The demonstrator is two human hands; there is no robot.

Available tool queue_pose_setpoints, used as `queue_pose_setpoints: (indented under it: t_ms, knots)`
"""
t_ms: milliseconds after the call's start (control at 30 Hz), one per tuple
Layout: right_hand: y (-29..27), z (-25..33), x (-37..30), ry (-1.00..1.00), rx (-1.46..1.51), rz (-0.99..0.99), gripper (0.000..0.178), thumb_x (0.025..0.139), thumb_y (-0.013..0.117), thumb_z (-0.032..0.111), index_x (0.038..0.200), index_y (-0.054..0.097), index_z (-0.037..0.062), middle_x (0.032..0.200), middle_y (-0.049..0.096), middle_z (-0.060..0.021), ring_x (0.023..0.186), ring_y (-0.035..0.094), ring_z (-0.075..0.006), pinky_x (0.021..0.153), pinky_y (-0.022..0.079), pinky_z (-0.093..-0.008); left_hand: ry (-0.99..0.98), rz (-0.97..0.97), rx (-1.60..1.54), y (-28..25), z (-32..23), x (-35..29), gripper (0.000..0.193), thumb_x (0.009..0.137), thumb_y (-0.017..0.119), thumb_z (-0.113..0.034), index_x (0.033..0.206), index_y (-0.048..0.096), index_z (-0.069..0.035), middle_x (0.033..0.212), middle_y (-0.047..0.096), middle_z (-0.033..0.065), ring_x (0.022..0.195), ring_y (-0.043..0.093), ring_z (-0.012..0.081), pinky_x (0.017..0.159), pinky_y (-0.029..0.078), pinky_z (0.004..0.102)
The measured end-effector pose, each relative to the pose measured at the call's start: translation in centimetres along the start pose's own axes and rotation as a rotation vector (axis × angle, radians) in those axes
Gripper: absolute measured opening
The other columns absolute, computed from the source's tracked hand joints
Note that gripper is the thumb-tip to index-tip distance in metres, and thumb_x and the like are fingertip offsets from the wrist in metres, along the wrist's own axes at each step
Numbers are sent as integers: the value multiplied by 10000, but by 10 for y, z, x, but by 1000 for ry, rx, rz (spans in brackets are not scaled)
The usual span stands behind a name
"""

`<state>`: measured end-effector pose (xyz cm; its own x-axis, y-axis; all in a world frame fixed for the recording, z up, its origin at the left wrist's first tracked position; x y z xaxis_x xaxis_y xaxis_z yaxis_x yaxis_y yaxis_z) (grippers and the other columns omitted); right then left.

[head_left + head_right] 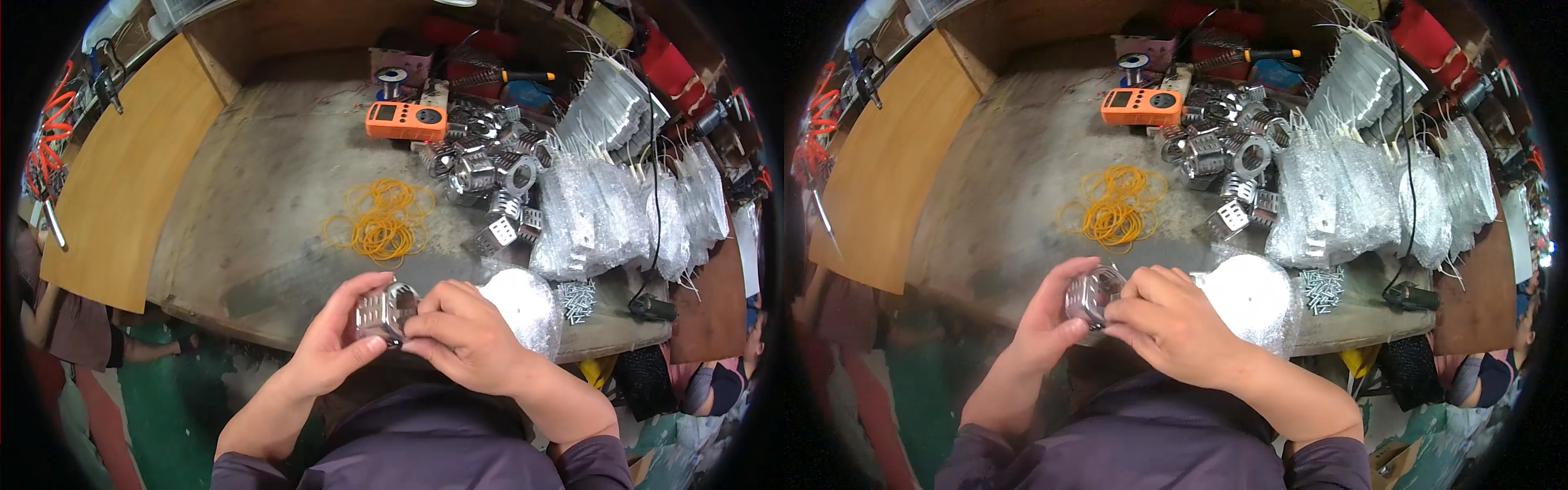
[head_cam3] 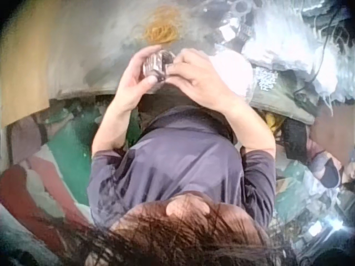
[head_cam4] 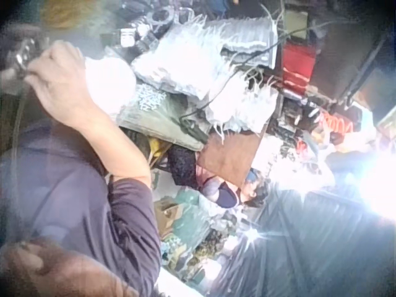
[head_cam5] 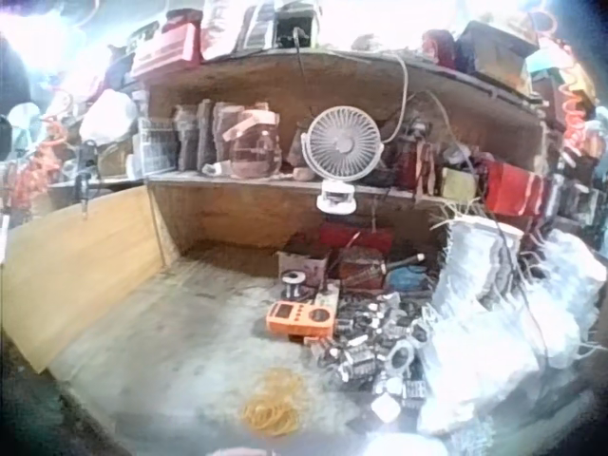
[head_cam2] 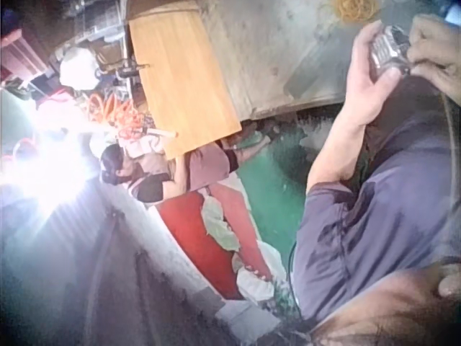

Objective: Assembling metal housing parts using an electric screwdriver at a workshop station.

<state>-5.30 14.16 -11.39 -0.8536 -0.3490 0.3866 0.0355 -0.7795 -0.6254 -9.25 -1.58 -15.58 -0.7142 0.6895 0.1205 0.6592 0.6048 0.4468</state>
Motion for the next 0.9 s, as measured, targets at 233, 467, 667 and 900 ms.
queue_pose_setpoints:
  t_ms: [233,467,667,900]
  knots:
    - [15,-26,-4,147,-555,48,361,793,714,119,1124,597,39,1056,633,-111,996,583,-288,900,445,-409,-34,-219,333,-49,2,-30,648,863,675,-49,1415,336,-56,1318,436,93,1224,473,188,1006,431,340]
    - [15,-37,-2,202,-11,92,249,860,643,49,1082,533,24,888,658,-144,931,637,-312,962,452,-443,16,-104,629,-44,12,-33,639,793,680,85,1353,406,-55,1363,355,121,1265,443,232,1028,439,360]
    - [21,-45,0,77,-69,94,125,867,645,77,938,551,35,784,659,-118,794,650,-311,886,481,-431,85,-118,715,-30,20,-25,633,780,720,46,1334,430,-58,1331,317,121,1221,465,234,999,473,365]
    - [26,-39,-1,90,-122,25,52,798,670,77,811,627,49,787,663,-114,789,651,-293,918,474,-439,69,-113,840,-20,13,-19,616,755,748,25,1317,506,-48,1234,435,121,1123,533,233,923,507,342]
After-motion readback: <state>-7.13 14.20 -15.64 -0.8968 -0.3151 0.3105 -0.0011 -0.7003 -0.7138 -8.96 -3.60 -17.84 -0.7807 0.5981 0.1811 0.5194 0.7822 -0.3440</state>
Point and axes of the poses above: each hand's wrist, its own x-axis towards the middle knuckle, its own y-axis out of the palm, z = x × y, the point moved 5 cm from there along x, towards the middle knuckle
